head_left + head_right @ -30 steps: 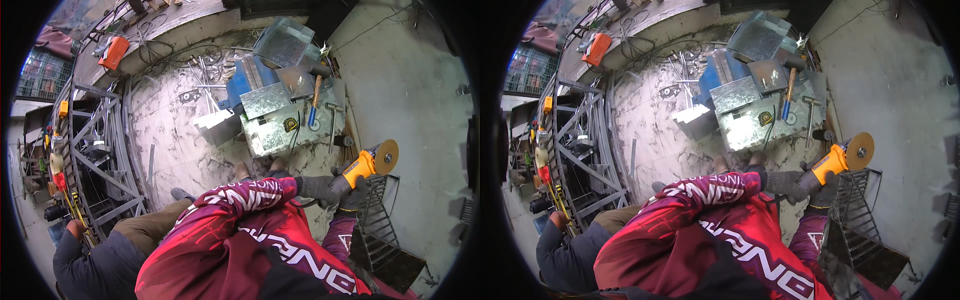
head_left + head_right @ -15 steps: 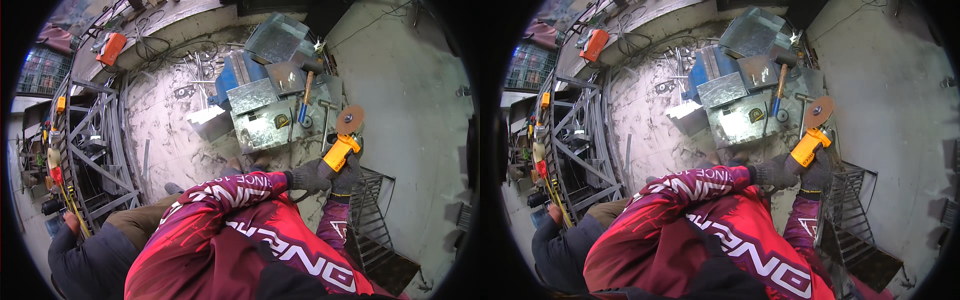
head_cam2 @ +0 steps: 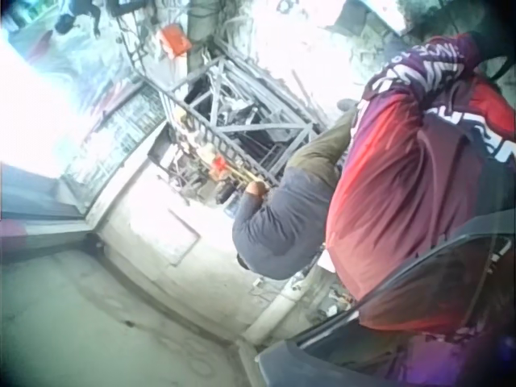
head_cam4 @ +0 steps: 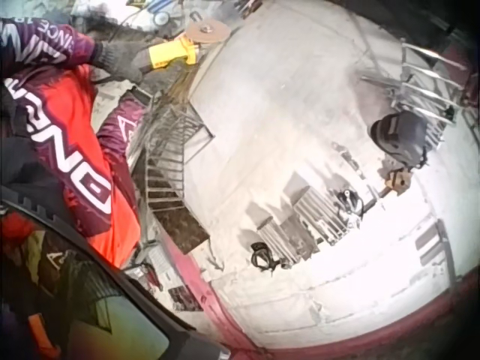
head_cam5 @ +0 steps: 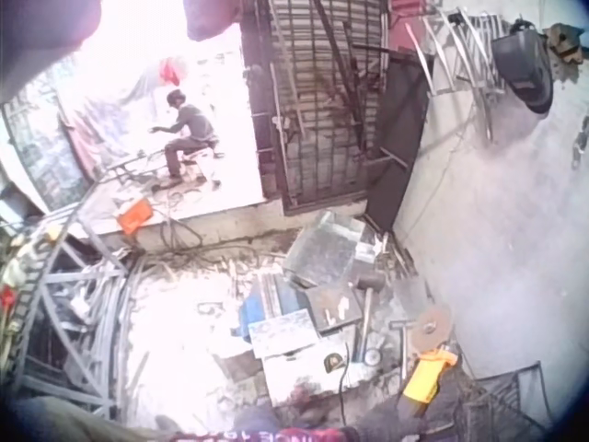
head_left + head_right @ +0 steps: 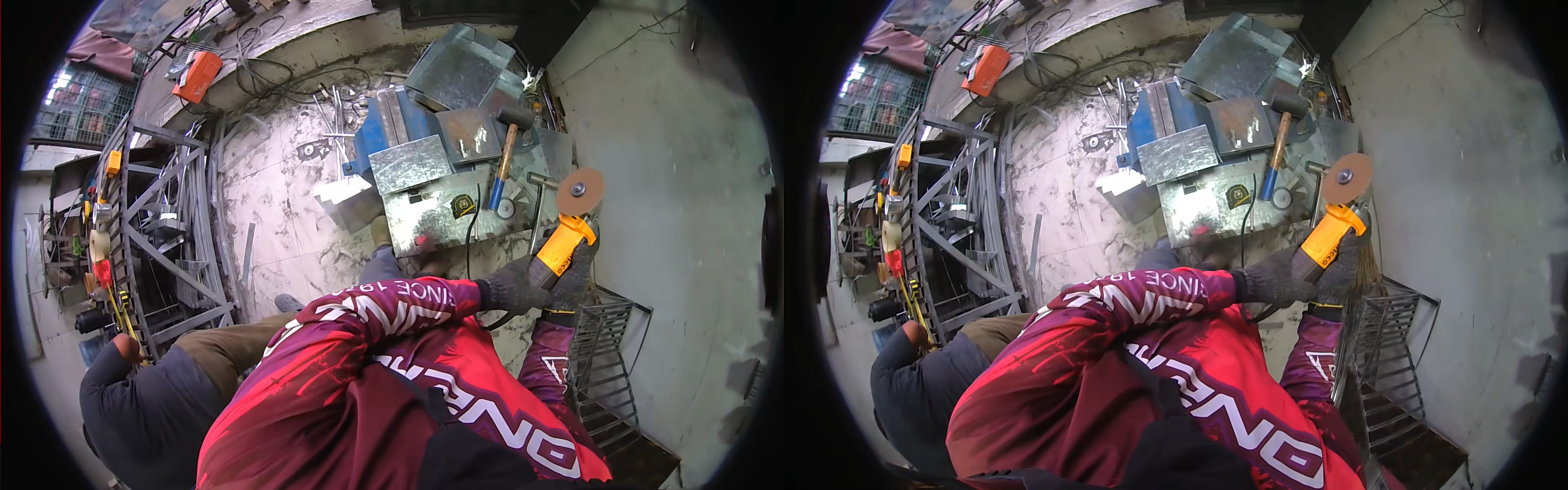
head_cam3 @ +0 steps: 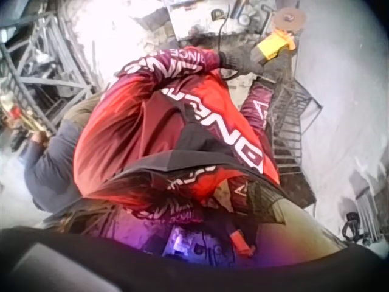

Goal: Cutting a metal plate using an angle grinder and marking it with a pen.

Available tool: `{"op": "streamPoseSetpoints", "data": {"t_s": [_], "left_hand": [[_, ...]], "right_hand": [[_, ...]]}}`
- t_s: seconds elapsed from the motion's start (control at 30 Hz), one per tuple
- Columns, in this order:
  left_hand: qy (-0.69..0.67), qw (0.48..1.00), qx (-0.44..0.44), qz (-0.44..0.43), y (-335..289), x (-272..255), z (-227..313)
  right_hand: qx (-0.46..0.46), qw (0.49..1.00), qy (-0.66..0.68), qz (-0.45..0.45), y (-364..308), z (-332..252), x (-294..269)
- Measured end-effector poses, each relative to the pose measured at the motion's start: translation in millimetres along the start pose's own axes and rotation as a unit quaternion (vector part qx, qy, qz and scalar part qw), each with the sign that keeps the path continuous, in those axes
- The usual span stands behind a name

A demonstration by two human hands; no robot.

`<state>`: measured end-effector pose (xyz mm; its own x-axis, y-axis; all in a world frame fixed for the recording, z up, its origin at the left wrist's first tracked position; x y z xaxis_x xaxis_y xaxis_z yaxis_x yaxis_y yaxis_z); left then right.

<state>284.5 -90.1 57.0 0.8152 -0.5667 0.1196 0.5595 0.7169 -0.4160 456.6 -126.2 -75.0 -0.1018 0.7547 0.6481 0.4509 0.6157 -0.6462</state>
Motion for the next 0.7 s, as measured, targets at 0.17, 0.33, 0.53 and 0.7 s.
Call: {"op": "streamPoseSetpoints", "data": {"t_s": [0.17,0.33,0.53,0.7], "left_hand": [[0.021,0.999,0.041,0.001,19,10,-23],[0.168,0.986,-0.001,0.005,17,-13,-21],[0.327,0.931,0.158,-0.045,18,-118,10],[0.384,0.808,0.396,0.205,15,-264,46]], "right_hand": [[-0.094,0.966,-0.214,-0.106,-68,-17,92],[-0.184,0.922,-0.339,0.025,-61,-14,89],[-0.179,0.890,-0.418,0.031,-57,1,95],[-0.154,0.862,-0.482,-0.008,-90,33,121]]}}
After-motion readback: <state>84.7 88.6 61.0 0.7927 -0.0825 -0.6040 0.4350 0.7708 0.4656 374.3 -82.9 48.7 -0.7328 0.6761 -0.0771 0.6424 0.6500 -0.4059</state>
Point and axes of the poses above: each hand's wrist, its own y-axis towards the middle knuckle, its own x-axis out of the palm, z = x × y, the point moved 7 cm from there along y, towards the middle knuckle, and after that the axes turned 15 degrees about z, right-handed, at the moved point
